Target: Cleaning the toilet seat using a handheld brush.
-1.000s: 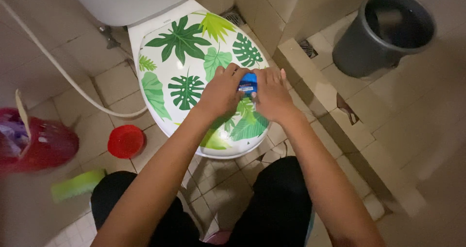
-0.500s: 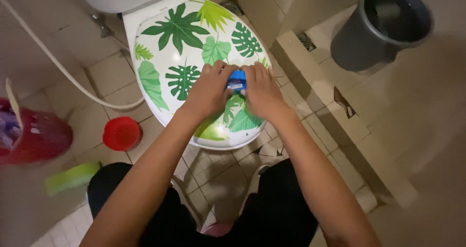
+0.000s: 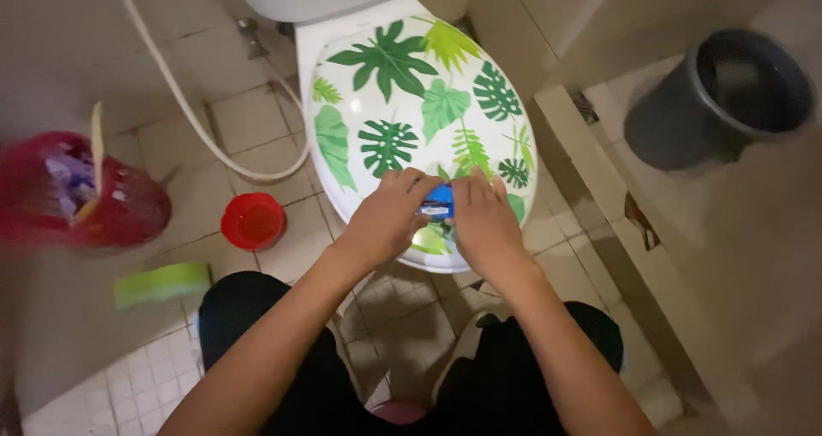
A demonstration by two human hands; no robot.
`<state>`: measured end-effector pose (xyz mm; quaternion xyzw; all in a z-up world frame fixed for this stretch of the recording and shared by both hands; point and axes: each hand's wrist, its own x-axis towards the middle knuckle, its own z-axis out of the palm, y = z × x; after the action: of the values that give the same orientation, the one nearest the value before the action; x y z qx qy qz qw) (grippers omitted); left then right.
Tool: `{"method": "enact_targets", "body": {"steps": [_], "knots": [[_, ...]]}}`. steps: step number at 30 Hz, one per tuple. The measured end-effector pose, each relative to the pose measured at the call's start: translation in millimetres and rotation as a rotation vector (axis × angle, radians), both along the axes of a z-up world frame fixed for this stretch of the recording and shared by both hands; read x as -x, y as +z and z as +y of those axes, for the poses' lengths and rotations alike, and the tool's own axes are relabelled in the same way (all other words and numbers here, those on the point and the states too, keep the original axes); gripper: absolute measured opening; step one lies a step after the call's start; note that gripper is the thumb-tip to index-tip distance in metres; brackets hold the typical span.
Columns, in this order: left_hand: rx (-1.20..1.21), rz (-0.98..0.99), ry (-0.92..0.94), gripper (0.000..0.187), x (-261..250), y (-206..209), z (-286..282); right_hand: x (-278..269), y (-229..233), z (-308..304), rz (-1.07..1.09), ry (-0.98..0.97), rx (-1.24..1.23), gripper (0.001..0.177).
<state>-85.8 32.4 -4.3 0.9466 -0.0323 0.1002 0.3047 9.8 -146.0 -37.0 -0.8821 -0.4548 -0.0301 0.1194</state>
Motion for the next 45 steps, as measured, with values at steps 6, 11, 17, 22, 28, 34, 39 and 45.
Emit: {"method": "enact_targets", "body": {"steps": [6, 11, 17, 22, 28, 34, 39, 45], "knots": [[0.066, -0.155, 0.06, 0.06, -8, -3, 25, -18, 14, 40, -0.086, 0.021, 0.13, 0.058], [0.078, -0.047, 0.135, 0.066, 9, 6, 32, -11, 14, 53, 0.049, 0.039, 0.082, 0.059], [0.126, -0.071, 0.108, 0.061, 42, -7, 37, 27, 0, 47, 0.071, 0.095, -0.003, 0.057], [0.162, -0.156, 0.113, 0.059, 39, -14, 44, 21, 1, 62, 0.063, 0.105, -0.023, 0.059], [0.131, -0.17, 0.173, 0.059, 30, -11, 58, 7, 6, 78, 0.05, 0.174, -0.088, 0.063], [0.146, -0.096, 0.184, 0.058, 52, -5, 54, 31, 7, 69, 0.046, 0.176, -0.123, 0.062], [0.175, -0.177, 0.159, 0.059, 58, -15, 54, 42, 15, 72, 0.034, 0.197, -0.144, 0.061], [0.216, -0.172, 0.164, 0.056, 53, -11, 58, 36, 13, 74, 0.033, 0.185, -0.147, 0.062]]}}
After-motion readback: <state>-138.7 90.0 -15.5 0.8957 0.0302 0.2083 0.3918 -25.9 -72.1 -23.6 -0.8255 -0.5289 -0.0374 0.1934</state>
